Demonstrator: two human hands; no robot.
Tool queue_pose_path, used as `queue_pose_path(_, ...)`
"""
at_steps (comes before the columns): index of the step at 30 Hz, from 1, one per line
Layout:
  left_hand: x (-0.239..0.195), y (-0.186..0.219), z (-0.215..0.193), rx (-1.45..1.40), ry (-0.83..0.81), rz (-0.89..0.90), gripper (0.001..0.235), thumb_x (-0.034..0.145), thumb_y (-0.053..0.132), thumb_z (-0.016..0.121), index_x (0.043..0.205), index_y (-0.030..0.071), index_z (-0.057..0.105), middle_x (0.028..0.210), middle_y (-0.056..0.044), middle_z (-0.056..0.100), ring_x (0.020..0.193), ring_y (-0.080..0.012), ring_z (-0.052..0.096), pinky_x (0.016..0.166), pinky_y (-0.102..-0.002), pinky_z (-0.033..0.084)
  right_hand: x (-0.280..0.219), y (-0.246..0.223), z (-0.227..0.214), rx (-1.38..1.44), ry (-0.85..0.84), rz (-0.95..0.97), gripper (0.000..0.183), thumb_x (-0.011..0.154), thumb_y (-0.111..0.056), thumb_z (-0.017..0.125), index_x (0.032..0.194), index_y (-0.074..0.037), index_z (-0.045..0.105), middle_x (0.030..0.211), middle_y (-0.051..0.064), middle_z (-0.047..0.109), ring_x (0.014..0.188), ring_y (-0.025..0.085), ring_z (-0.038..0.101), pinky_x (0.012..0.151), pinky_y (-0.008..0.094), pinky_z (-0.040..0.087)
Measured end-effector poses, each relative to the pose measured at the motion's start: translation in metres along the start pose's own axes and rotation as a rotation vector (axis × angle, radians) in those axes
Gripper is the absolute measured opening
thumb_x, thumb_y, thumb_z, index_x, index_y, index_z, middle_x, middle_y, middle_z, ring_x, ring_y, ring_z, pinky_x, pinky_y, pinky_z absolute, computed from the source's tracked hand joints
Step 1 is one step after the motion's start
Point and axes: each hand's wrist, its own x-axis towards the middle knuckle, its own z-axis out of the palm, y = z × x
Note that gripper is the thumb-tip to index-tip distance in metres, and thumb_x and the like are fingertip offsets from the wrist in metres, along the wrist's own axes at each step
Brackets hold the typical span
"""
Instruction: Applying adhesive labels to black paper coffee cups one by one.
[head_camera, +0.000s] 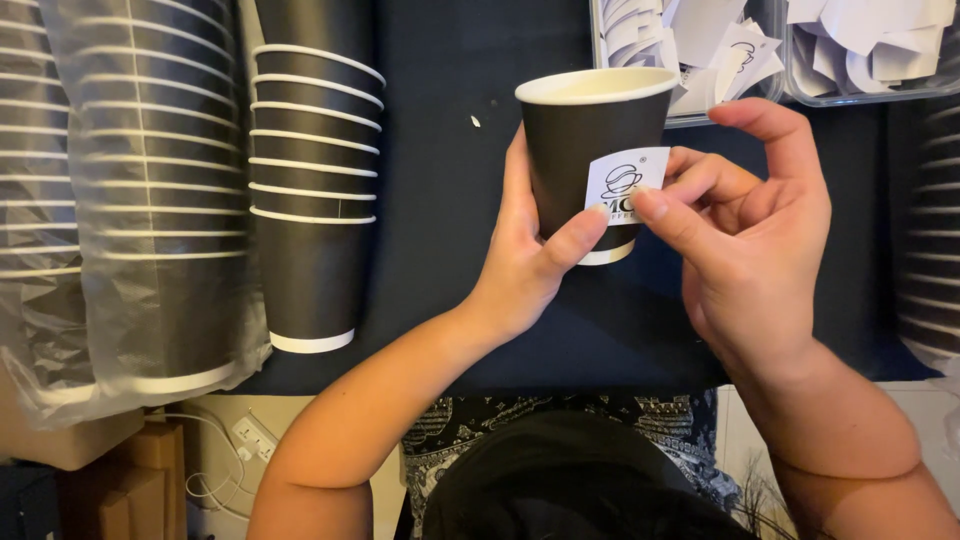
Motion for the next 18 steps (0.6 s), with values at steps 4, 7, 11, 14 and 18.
queue_pose_path(4,-0.0004,0.0015,0.0007,0.019,0.008,-0.006,0.095,0.090,0.044,0.069,0.162,0.009,0.017,0.155,-0.015,0.043,0.141,-0.0241,0.049,0.122,-0.040,0.044,-0.0003,0.0010,-0.0001,0.010,-0.003,0.008,0.056,0.093,0.002,0.075,0.136,-0.006,0.040,0.084,0.008,0.068,0.108,0.023,0.071,0.113,0.038,0.062)
queue_pose_path(7,-0.0004,0.0034,0.0010,0.033,0.007,-0.009,0.095,0.091,0.044,0.068,0.162,0.008,0.016,0.156,-0.015,0.042,0.143,-0.0241,0.047,0.123,-0.039,0.042,-0.0001,0.0001,0.0002,0.007,-0.001,0.017,0.055,0.093,0.002,0.075,0.136,-0.007,0.041,0.083,0.009,0.067,0.107,0.021,0.071,0.111,0.037,0.063)
queue_pose_path(11,0.0000,0.0023,0.0007,0.027,0.010,-0.003,0.092,0.093,0.042,0.067,0.162,0.008,0.016,0.156,-0.015,0.043,0.143,-0.0236,0.047,0.123,-0.039,0.042,-0.0001,0.0009,0.0003,0.006,0.000,0.016,0.056,0.093,0.003,0.075,0.136,-0.007,0.041,0.083,0.009,0.067,0.106,0.021,0.070,0.112,0.036,0.062)
queue_pose_path(14,0.0001,0.0024,0.0004,0.070,0.022,-0.009,0.092,0.093,0.046,0.065,0.161,0.008,0.018,0.156,-0.014,0.043,0.143,-0.0233,0.047,0.124,-0.039,0.041,-0.0002,0.0018,-0.0001,0.002,-0.002,0.010,0.056,0.093,0.002,0.075,0.136,-0.007,0.041,0.083,0.008,0.067,0.108,0.021,0.070,0.114,0.036,0.061)
queue_pose_path(18,-0.0002,0.0035,0.0008,0.049,0.020,-0.021,0.090,0.094,0.045,0.064,0.162,0.009,0.017,0.155,-0.015,0.044,0.142,-0.0236,0.047,0.123,-0.039,0.042,0.0000,0.0021,-0.0005,0.003,0.003,0.020,0.056,0.092,0.003,0.076,0.135,-0.007,0.042,0.083,0.008,0.068,0.107,0.021,0.071,0.111,0.035,0.062)
